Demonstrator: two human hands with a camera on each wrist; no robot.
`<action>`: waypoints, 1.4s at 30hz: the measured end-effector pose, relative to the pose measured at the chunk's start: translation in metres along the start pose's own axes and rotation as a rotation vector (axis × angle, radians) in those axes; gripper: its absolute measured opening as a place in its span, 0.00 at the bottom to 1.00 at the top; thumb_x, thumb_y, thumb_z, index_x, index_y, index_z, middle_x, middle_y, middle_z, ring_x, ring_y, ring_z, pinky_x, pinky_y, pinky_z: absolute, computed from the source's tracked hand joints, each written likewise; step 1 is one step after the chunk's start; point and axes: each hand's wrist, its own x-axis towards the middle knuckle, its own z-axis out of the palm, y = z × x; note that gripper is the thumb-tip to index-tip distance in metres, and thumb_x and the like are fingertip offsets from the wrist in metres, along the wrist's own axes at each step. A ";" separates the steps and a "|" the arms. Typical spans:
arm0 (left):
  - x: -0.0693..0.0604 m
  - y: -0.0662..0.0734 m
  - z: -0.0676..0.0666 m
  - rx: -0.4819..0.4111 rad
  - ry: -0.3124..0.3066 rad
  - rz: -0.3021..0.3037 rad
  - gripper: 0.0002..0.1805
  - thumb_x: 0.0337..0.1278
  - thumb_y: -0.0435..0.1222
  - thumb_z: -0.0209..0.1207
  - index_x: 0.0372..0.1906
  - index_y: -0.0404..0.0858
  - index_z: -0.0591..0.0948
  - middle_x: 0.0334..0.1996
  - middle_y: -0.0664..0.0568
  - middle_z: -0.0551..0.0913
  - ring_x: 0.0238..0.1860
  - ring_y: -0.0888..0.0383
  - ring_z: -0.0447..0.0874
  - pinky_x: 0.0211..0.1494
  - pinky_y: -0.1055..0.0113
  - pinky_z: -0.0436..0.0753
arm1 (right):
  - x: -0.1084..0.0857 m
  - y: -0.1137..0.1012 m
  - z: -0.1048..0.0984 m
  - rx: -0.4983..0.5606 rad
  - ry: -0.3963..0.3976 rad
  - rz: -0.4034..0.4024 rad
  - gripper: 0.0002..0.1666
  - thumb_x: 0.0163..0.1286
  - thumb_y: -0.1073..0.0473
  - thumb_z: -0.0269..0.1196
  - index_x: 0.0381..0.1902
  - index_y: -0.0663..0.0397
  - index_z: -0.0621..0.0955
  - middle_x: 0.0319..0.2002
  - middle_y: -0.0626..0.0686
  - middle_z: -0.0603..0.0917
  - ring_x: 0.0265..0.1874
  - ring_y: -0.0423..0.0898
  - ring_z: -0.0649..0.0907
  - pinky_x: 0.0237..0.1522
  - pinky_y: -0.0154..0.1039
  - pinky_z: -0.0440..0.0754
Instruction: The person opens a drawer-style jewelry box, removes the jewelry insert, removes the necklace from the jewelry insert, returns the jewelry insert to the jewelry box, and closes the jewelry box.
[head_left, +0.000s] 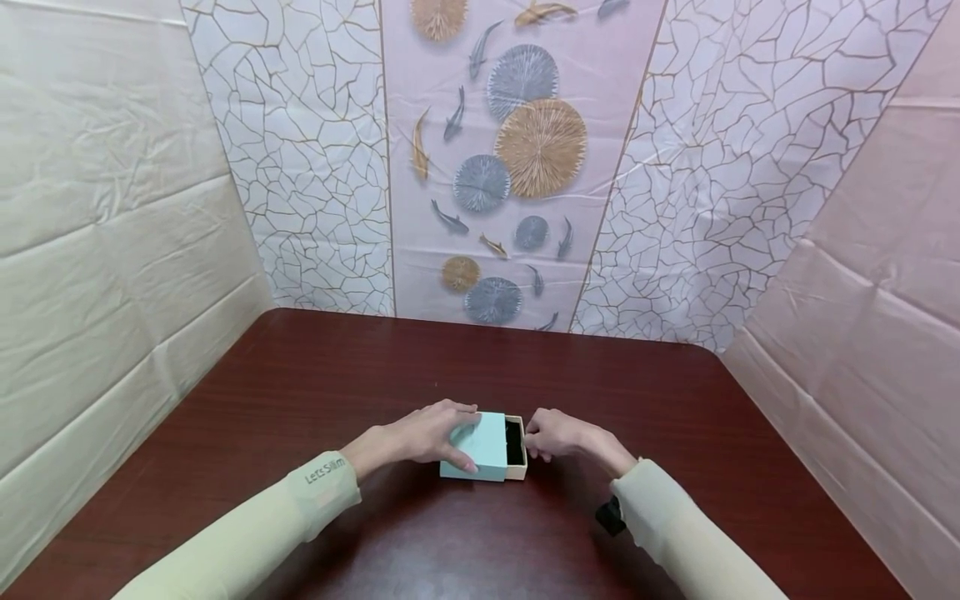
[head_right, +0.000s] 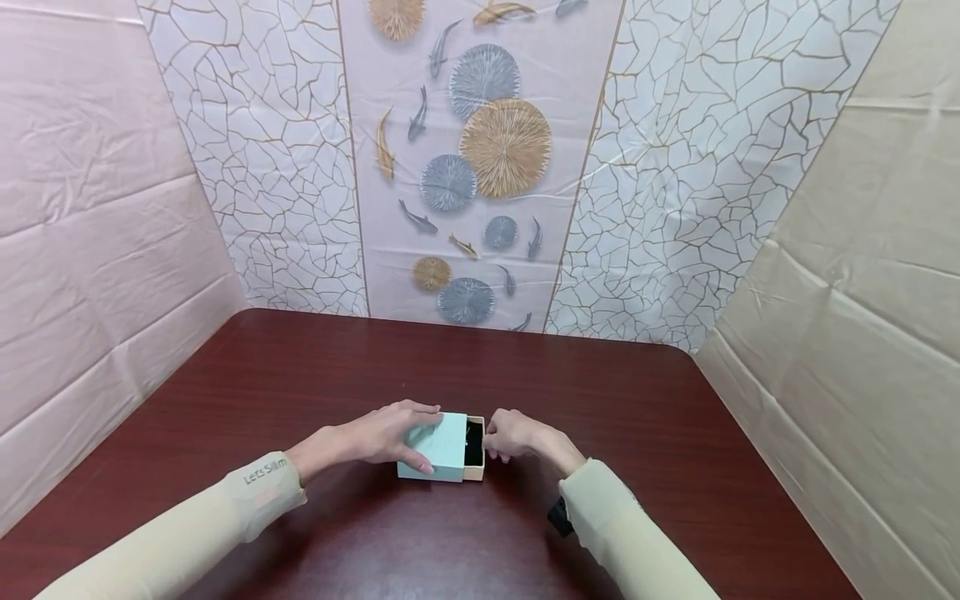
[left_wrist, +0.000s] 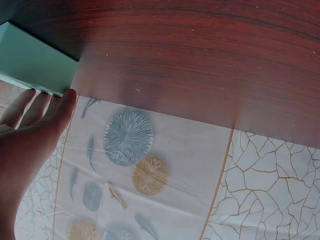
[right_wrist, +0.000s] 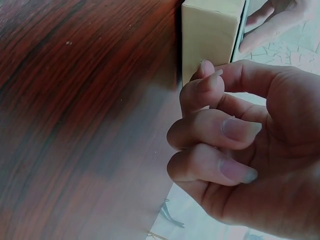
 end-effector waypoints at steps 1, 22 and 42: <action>0.000 0.000 0.000 0.001 0.001 -0.001 0.45 0.44 0.57 0.69 0.68 0.41 0.71 0.71 0.48 0.68 0.68 0.48 0.68 0.64 0.50 0.73 | 0.000 0.000 0.000 0.002 -0.001 -0.001 0.19 0.69 0.65 0.52 0.21 0.63 0.82 0.10 0.47 0.72 0.15 0.42 0.73 0.22 0.30 0.66; -0.001 0.004 -0.001 0.011 -0.004 0.014 0.43 0.45 0.56 0.69 0.67 0.40 0.72 0.71 0.47 0.67 0.69 0.47 0.66 0.65 0.49 0.72 | -0.003 0.014 -0.005 0.022 -0.004 -0.008 0.19 0.67 0.66 0.53 0.17 0.60 0.80 0.10 0.46 0.72 0.13 0.41 0.71 0.22 0.31 0.64; -0.002 0.002 -0.001 0.000 -0.006 0.004 0.43 0.45 0.56 0.69 0.66 0.39 0.73 0.71 0.47 0.67 0.69 0.47 0.65 0.65 0.50 0.72 | -0.006 0.022 -0.010 0.003 -0.027 -0.018 0.20 0.69 0.64 0.53 0.17 0.61 0.80 0.09 0.45 0.70 0.12 0.39 0.71 0.19 0.30 0.63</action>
